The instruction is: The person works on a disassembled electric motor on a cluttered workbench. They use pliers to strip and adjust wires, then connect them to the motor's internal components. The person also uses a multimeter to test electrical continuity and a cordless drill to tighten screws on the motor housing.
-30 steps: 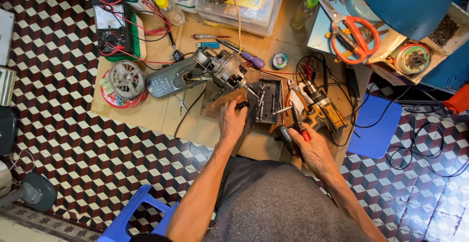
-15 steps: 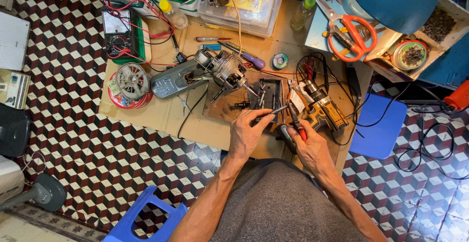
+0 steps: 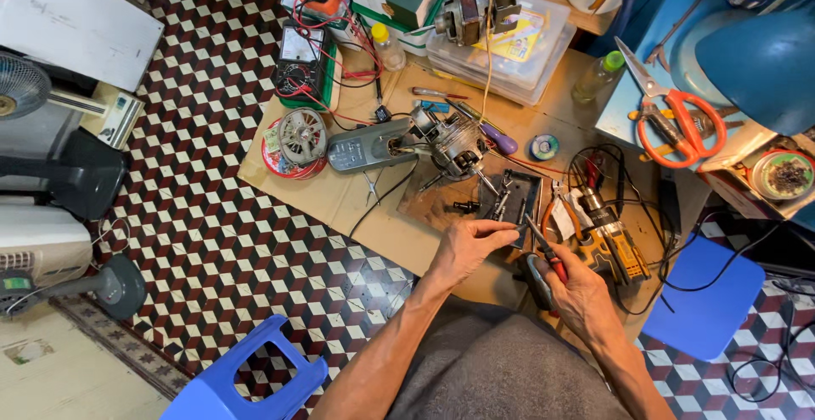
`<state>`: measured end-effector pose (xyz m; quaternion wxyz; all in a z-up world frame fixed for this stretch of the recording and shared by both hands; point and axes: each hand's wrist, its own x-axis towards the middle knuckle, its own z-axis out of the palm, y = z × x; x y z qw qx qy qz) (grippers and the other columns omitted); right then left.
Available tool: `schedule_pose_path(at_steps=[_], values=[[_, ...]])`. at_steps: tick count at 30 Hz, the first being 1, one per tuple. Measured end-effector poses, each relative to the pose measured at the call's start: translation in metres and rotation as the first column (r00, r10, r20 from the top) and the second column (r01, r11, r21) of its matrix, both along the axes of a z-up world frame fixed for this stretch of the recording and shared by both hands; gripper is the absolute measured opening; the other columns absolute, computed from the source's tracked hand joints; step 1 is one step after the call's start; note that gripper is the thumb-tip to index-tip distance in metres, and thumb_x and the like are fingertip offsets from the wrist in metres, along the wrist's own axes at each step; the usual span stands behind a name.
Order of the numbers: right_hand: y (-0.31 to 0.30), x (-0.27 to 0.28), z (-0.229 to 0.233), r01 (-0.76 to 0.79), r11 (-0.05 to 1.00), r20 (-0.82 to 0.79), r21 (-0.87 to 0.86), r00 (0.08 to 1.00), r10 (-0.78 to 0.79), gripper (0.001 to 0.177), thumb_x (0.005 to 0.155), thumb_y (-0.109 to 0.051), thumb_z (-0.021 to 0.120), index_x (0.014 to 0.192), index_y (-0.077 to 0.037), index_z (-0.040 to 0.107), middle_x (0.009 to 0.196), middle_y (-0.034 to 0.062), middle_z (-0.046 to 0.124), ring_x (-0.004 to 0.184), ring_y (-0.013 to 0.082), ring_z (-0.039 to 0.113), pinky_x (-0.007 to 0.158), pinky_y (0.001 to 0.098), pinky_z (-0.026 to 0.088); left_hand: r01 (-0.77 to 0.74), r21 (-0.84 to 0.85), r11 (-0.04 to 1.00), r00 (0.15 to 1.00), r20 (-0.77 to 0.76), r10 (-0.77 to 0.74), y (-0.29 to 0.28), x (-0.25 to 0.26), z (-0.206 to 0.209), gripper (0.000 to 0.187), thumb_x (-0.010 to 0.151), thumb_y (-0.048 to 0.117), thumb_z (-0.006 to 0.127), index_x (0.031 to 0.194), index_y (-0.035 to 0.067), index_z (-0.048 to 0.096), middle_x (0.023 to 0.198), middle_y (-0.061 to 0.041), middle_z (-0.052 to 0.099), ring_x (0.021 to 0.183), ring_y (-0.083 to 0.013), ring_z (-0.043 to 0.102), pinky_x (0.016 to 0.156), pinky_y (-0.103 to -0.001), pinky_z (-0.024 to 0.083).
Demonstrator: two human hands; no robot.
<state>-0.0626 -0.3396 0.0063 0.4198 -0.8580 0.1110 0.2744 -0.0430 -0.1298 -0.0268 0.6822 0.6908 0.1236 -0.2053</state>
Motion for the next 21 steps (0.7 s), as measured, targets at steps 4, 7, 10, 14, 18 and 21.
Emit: schedule_pose_path(at_steps=[4, 7, 10, 14, 18, 21], values=[[-0.002, 0.005, -0.017, -0.162, 0.986, 0.053, -0.027, 0.985, 0.164, 0.045, 0.095, -0.036, 0.062, 0.135, -0.016, 0.063, 0.081, 0.0134, 0.069, 0.072, 0.0254, 0.067, 0.070, 0.0400, 0.055, -0.001, 0.026, 1.000, 1.000, 0.028, 0.000, 0.007, -0.003, -0.018, 0.035, 0.092, 0.027, 0.072, 0.117, 0.002, 0.077, 0.092, -0.007, 0.079, 0.081, -0.0085, 0.067, 0.070, -0.023, 0.051], [-0.017, 0.021, -0.047, -0.265, 0.961, -0.094, -0.079, 0.962, 0.258, 0.049, 0.101, -0.041, 0.057, 0.139, -0.011, 0.053, 0.092, 0.0192, 0.070, 0.086, 0.0323, 0.069, 0.077, 0.0459, 0.054, -0.012, 0.060, 0.998, 1.000, -0.001, 0.013, 0.015, -0.009, -0.036, 0.035, 0.093, 0.026, 0.070, 0.116, 0.000, 0.076, 0.092, -0.006, 0.078, 0.083, -0.0088, 0.069, 0.072, -0.022, 0.051], [-0.015, 0.031, -0.080, -0.290, 0.900, 0.084, -0.325, 0.939, 0.333, 0.035, 0.105, -0.035, 0.056, 0.119, -0.004, 0.063, 0.099, 0.0231, 0.070, 0.092, 0.0427, 0.067, 0.082, 0.0516, 0.052, -0.155, -0.165, 0.974, 0.986, -0.088, 0.142, 0.019, -0.014, -0.039, 0.035, 0.095, 0.022, 0.071, 0.118, -0.003, 0.072, 0.096, -0.005, 0.074, 0.088, -0.0089, 0.067, 0.080, -0.021, 0.053], [0.005, 0.046, -0.100, -0.238, 0.873, 0.327, -0.426, 0.860, 0.393, 0.039, 0.094, -0.030, 0.065, 0.124, -0.006, 0.059, 0.099, 0.0224, 0.062, 0.094, 0.0417, 0.063, 0.081, 0.0508, 0.051, -0.282, -0.321, 0.904, 0.955, -0.187, 0.231, 0.017, -0.013, -0.010, 0.035, 0.094, 0.021, 0.072, 0.121, -0.001, 0.067, 0.099, -0.003, 0.072, 0.088, -0.0080, 0.064, 0.082, -0.023, 0.051], [0.021, 0.057, -0.111, -0.255, 0.870, 0.401, -0.423, 0.808, 0.432, 0.052, 0.086, -0.025, 0.070, 0.132, -0.005, 0.057, 0.105, 0.0230, 0.060, 0.096, 0.0416, 0.060, 0.080, 0.0507, 0.050, -0.413, -0.451, 0.792, 0.907, -0.280, 0.314, 0.027, -0.012, 0.025, 0.037, 0.093, 0.021, 0.073, 0.123, 0.002, 0.065, 0.096, -0.003, 0.071, 0.086, -0.0097, 0.065, 0.083, -0.025, 0.053], [0.024, 0.060, -0.107, -0.294, 0.856, 0.386, -0.426, 0.796, 0.466, 0.056, 0.085, -0.024, 0.070, 0.135, -0.005, 0.056, 0.107, 0.0212, 0.060, 0.097, 0.0395, 0.060, 0.082, 0.0497, 0.050, -0.448, -0.505, 0.738, 0.893, -0.289, 0.345, 0.043, -0.007, 0.040, 0.038, 0.093, 0.022, 0.073, 0.125, 0.003, 0.066, 0.094, -0.003, 0.071, 0.085, -0.0107, 0.065, 0.083, -0.026, 0.053]])
